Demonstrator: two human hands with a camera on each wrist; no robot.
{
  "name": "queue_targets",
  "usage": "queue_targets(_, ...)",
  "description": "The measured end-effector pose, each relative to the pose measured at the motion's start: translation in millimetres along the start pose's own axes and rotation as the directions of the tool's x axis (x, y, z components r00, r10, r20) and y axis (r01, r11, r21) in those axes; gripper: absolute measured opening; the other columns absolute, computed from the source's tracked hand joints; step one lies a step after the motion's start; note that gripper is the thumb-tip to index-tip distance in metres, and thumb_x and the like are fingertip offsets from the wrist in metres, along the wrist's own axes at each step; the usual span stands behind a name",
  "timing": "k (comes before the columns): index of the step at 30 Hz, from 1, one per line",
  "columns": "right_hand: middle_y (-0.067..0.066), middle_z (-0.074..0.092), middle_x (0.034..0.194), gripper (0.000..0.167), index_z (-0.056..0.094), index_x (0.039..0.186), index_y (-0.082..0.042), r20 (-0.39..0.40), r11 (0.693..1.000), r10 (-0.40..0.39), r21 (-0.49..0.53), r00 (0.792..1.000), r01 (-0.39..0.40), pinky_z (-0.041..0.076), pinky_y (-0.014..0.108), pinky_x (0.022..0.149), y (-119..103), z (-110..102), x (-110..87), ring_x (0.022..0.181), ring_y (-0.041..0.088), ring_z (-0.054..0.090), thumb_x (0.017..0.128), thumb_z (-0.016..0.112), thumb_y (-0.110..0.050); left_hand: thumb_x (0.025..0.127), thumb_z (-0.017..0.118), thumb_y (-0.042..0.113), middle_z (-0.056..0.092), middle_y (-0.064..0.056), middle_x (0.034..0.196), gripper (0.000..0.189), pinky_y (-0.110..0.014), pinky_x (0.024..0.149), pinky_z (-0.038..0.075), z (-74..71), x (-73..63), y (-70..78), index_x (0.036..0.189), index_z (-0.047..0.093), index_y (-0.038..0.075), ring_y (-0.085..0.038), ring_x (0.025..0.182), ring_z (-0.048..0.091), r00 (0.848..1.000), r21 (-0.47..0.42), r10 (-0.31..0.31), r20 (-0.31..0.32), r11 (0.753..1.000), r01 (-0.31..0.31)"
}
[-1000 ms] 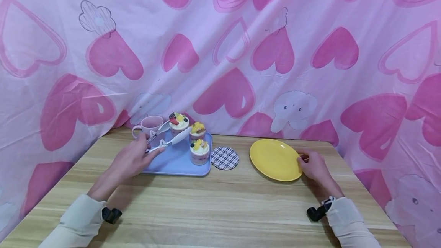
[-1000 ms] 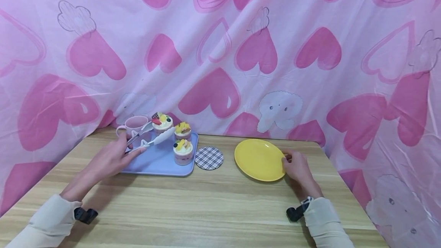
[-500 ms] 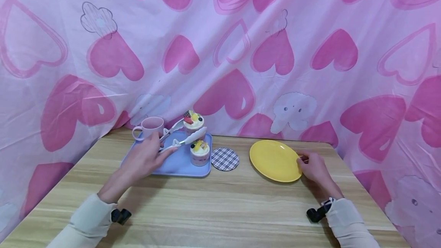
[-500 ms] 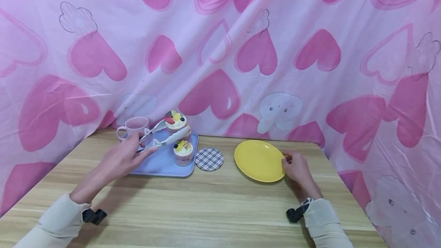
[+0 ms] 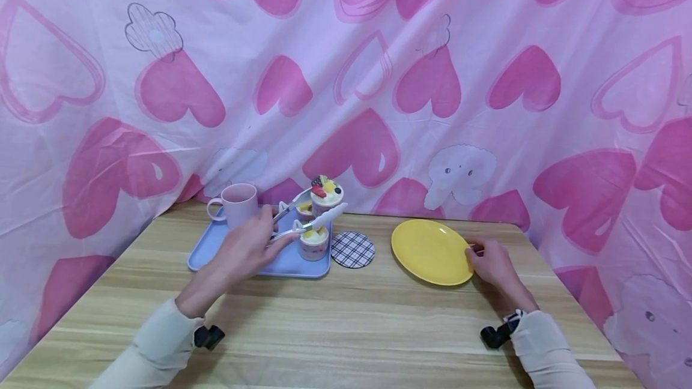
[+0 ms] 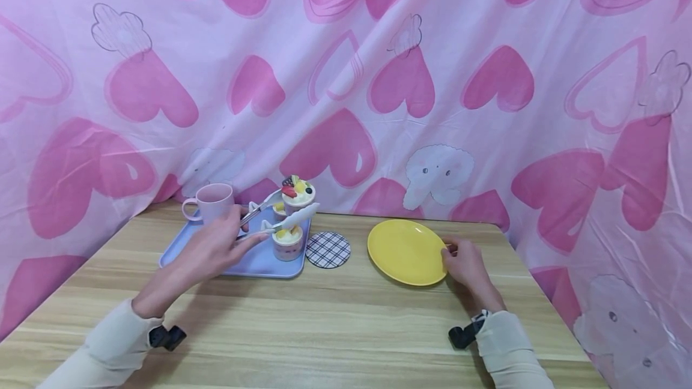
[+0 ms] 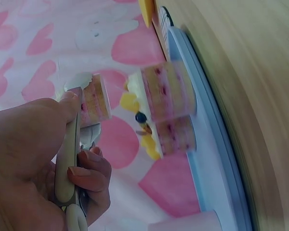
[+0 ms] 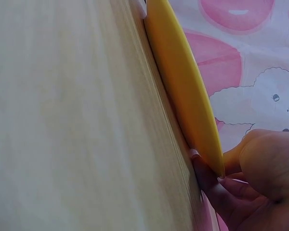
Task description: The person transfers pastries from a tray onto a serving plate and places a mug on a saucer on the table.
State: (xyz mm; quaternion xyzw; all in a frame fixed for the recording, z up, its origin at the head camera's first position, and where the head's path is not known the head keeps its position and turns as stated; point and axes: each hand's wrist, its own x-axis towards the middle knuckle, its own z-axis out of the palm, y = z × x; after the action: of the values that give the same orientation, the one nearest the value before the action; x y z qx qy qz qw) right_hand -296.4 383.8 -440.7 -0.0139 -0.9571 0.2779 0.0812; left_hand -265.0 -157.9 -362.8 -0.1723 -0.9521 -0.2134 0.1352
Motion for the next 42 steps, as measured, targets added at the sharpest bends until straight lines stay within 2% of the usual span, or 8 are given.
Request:
queue_targets(11, 0.029, 0.069, 0.127, 0.042, 0.062, 0.146, 0.006, 0.019, 0.999, 0.047, 0.011, 0.999, -0.047, 0.062, 0.045, 0.089, 0, 2, 0.0, 0.107, 0.036, 0.067, 0.108, 0.059, -0.014, 0.100, 0.077, 0.049, 0.056, -0.005, 0.087, 0.061, -0.028, 0.058, 0.046, 12.6, 13.4, 23.5, 0.126, 0.052, 0.001, -0.018, 0.073, 0.055, 0.998, -0.011, 0.062, 0.016, 0.998, -0.061)
queue_targets(22, 0.030, 0.069, 0.126, 0.043, 0.061, 0.146, 0.007, 0.026, 0.998, 0.055, 0.011, 0.998, -0.055, 0.061, 0.042, 0.086, 0, 0, -0.2, 0.106, 0.036, 0.067, 0.109, 0.059, -0.013, 0.100, 0.076, 0.051, 0.054, -0.005, 0.086, 0.062, -0.029, 0.054, 0.044, 27.5, 27.1, 48.0, 0.128, 0.053, 0.001, -0.017, 0.069, 0.054, 0.996, -0.071, 0.070, 0.057, 0.995, -0.066)
queue_targets(27, 0.029, 0.069, 0.125, 0.043, 0.060, 0.147, 0.006, 0.030, 0.998, 0.058, 0.008, 0.998, -0.058, 0.061, 0.041, 0.085, -1, 0, 0.1, 0.106, 0.036, 0.067, 0.109, 0.059, -0.013, 0.100, 0.075, 0.052, 0.056, -0.004, 0.086, 0.062, -0.029, 0.054, 0.044, 31.7, 30.6, 55.2, 0.130, 0.054, 0.001, -0.017, 0.070, 0.056, 0.994, -0.087, 0.078, 0.071, 0.994, -0.072)
queue_targets(36, 0.029, 0.070, 0.124, 0.042, 0.061, 0.146, 0.006, 0.018, 0.999, 0.045, 0.003, 0.999, -0.045, 0.061, 0.042, 0.086, -1, 1, 0.9, 0.106, 0.036, 0.067, 0.108, 0.059, -0.013, 0.102, 0.072, 0.054, 0.055, -0.004, 0.083, 0.061, -0.029, 0.051, 0.043, 42.6, 35.5, 65.6, 0.130, 0.052, 0.004, -0.017, 0.063, 0.053, 0.992, -0.078, 0.075, 0.103, 0.995, -0.067)
queue_targets(42, 0.028, 0.069, 0.124, 0.043, 0.060, 0.147, 0.006, 0.030, 0.998, 0.058, 0.012, 0.998, -0.059, 0.061, 0.042, 0.087, -1, 1, 1.3, 0.105, 0.034, 0.066, 0.109, 0.058, -0.014, 0.101, 0.073, 0.054, 0.055, -0.003, 0.086, 0.061, -0.029, 0.054, 0.045, 51.4, 39.0, 72.4, 0.133, 0.053, 0.006, -0.017, 0.068, 0.055, 0.992, -0.093, 0.076, 0.097, 0.993, -0.067)
